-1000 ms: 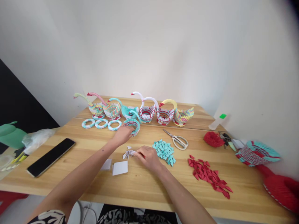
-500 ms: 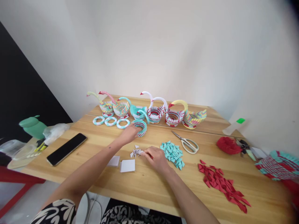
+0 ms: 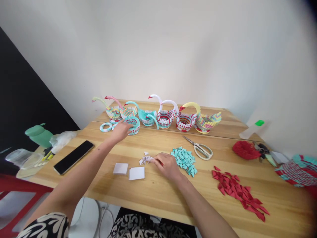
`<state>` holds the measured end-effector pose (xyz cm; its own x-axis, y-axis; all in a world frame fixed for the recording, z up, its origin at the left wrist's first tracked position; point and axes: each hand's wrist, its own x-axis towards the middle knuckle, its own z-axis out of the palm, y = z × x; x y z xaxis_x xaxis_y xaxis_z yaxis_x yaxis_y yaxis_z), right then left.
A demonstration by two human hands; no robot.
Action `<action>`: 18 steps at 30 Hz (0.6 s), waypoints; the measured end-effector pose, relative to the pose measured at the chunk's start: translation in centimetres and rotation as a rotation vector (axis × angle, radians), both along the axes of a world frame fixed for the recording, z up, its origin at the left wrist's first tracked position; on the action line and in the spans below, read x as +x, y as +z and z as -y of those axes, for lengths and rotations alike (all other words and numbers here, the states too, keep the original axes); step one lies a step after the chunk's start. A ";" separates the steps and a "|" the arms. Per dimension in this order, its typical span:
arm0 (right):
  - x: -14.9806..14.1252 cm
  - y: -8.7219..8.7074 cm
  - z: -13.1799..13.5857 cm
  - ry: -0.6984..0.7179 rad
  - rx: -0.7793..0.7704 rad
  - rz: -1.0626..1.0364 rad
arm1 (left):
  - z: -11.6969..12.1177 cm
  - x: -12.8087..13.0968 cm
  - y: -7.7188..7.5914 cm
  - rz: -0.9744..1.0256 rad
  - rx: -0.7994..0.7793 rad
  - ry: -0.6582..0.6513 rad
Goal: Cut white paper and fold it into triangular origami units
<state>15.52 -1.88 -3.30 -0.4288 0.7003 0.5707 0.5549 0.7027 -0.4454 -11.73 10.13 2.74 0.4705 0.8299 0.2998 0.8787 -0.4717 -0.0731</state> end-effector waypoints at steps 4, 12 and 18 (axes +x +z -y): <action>0.1 0.0 -0.1 -0.005 0.009 -0.001 | 0.4 -0.4 -0.2 -0.011 -0.031 0.010; -0.1 0.3 0.1 0.011 -0.005 0.005 | 4.2 4.1 -2.0 0.081 -0.127 -0.213; -0.1 0.1 0.2 0.075 0.002 0.018 | 3.7 4.8 -3.6 0.309 -0.038 -0.249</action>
